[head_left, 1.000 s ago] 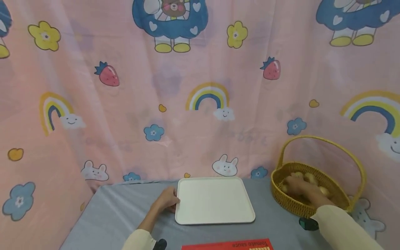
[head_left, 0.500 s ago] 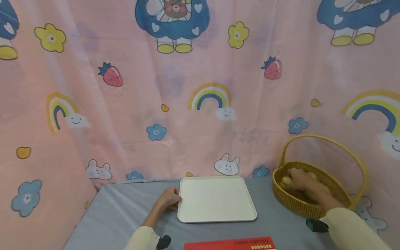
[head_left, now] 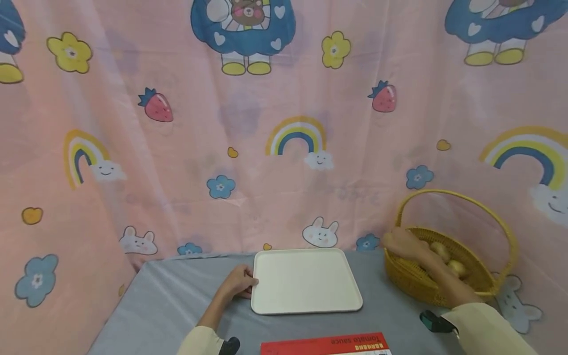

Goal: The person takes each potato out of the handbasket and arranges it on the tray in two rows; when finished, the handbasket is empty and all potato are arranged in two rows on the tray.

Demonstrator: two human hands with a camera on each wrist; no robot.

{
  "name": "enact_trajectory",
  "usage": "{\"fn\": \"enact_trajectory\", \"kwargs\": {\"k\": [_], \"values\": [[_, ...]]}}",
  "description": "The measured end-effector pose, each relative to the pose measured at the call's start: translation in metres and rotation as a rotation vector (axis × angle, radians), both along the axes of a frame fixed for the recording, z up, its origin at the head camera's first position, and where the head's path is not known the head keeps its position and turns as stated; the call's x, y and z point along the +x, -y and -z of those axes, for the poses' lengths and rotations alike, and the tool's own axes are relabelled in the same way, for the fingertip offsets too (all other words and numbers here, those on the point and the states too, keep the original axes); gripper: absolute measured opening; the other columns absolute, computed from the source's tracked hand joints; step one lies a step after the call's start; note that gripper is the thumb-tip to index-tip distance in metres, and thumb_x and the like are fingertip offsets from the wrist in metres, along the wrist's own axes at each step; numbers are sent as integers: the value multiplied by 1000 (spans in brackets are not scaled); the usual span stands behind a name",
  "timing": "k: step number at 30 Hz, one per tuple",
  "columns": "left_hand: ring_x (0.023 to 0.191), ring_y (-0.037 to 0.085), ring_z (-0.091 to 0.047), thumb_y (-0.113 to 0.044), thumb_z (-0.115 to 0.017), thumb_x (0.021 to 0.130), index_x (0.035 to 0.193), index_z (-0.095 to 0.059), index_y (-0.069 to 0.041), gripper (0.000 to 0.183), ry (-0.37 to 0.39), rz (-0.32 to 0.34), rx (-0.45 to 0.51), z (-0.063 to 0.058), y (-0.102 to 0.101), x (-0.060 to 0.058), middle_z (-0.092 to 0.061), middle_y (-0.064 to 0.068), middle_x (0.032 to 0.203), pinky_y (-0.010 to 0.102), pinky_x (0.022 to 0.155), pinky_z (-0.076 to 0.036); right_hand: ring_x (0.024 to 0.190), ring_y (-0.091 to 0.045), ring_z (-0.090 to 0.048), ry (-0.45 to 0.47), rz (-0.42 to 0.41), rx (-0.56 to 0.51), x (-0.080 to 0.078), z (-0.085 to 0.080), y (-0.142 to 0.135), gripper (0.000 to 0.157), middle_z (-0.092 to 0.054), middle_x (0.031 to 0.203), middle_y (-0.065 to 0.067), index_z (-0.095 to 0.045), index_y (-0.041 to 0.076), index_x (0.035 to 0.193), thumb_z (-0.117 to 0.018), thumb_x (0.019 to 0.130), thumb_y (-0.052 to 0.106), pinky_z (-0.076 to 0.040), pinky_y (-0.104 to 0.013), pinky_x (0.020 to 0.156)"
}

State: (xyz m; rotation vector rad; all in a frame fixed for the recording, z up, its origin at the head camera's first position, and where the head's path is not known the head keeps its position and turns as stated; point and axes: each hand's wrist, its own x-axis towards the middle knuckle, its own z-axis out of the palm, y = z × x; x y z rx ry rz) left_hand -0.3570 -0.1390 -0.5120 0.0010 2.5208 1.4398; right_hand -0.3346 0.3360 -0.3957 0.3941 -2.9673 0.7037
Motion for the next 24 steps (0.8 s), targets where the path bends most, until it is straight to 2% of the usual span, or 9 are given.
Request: {"fn": "enact_trajectory", "kwargs": {"k": [2,4,5,6,8,9,12,18,24], "values": [[63,15,-65,-6,-69,96,102,-59,0,13,-4,-10,-5,1,1,0,-63,10,79,28,54,-61,49,-10,-34,25,-1,-87,0,-4,13,47,-33,56,8,-39,18,60,-55,103,29,-36,-25,49],[63,15,-64,-5,-68,96,101,-59,-1,12,-9,-17,-12,1,1,1,-63,10,78,28,53,-61,47,-10,-36,57,46,-183,0,-7,27,47,-33,54,9,-37,21,62,-55,104,34,-37,-25,48],[63,15,-63,-5,-68,95,100,-59,-1,11,-15,-16,-14,1,1,2,-62,9,78,27,53,-61,46,-11,-36,68,58,-214,1,-9,34,48,-33,53,9,-37,21,62,-56,103,35,-36,-25,46],[62,15,-63,-5,-67,95,100,-59,0,11,-21,-15,-16,0,1,3,-62,9,77,27,53,-60,48,-12,-39,79,73,-227,1,-10,40,42,-37,56,7,-47,16,67,-59,102,36,-38,-26,48],[62,14,-62,-5,-66,95,99,-59,-1,10,-31,-14,-21,0,-2,5,-62,8,76,26,52,-60,56,-16,-49,101,98,-240,3,-13,51,35,-51,67,-4,-59,1,89,-63,99,34,-44,-26,52],[62,14,-62,-5,-66,95,99,-59,-1,9,-35,-12,-22,-1,-3,6,-61,8,76,26,52,-60,61,-18,-52,113,103,-260,4,-13,57,36,-54,75,-8,-56,-4,102,-65,97,30,-46,-27,54],[61,13,-62,-5,-66,95,99,-59,-1,9,-38,-12,-23,-4,-6,7,-61,8,76,26,51,-59,74,-22,-57,143,94,-310,6,-16,76,64,-54,93,-16,-30,-10,133,-69,91,20,-50,-28,61],[63,14,-63,-5,-66,94,101,-60,1,10,-51,-14,-15,-5,-5,5,-63,9,78,27,53,-61,65,-18,-48,120,9,-477,8,-14,121,51,-48,83,-7,-24,4,116,-65,87,10,-43,-25,56],[60,14,-64,-4,-65,92,99,-60,1,10,-32,-17,22,-4,-1,6,-63,9,74,26,51,-59,65,-15,-45,150,-62,-474,3,-7,158,55,-53,93,-10,-29,0,130,-65,95,23,-39,-22,54]]}}
